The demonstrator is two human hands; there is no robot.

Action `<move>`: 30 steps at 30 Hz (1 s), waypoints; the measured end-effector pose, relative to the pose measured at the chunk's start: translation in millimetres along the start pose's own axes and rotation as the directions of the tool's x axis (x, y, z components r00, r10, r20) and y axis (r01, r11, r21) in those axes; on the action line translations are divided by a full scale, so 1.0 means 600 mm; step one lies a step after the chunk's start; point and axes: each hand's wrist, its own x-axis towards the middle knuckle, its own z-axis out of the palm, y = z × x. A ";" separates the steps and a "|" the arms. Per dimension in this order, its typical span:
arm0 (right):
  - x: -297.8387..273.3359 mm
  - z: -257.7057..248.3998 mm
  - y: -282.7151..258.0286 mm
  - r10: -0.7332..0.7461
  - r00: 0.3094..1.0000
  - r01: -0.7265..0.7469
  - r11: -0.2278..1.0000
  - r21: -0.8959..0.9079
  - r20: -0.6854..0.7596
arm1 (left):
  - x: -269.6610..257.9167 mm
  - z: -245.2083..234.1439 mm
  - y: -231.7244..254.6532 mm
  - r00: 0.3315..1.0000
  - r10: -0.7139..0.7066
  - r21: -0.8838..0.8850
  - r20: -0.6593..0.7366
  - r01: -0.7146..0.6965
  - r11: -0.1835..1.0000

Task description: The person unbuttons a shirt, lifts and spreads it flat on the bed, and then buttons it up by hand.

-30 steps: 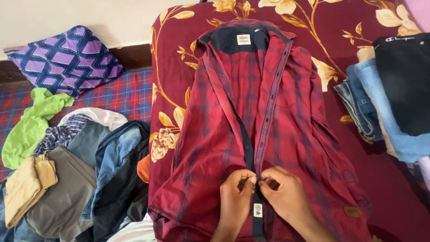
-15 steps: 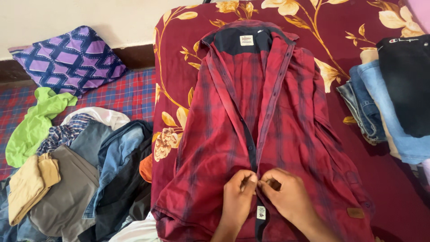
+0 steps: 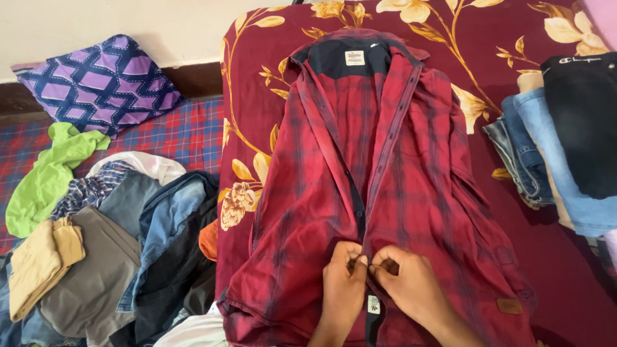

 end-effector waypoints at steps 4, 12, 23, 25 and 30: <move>0.008 0.001 0.013 -0.015 0.999 0.015 1.000 -0.022 -0.032 | 0.001 0.000 0.000 0.999 -0.023 -0.044 0.041 0.025 0.999; 0.029 -0.002 0.043 0.170 0.967 -0.223 0.925 0.309 0.191 | -0.002 -0.002 0.002 0.999 0.041 0.022 0.022 -0.042 0.999; 0.031 -0.009 0.043 0.209 0.952 -0.281 0.887 0.366 0.223 | 0.012 -0.006 -0.020 0.967 -0.188 -0.333 0.174 0.237 0.913; 0.029 -0.005 0.051 0.213 0.958 -0.268 0.906 0.326 0.193 | 0.012 0.000 -0.025 0.979 -0.147 -0.247 0.138 0.178 0.952; 0.029 0.003 0.066 0.052 0.967 -0.122 0.953 0.278 0.248 | -0.005 -0.023 0.034 0.864 0.502 0.490 -0.042 -0.420 0.764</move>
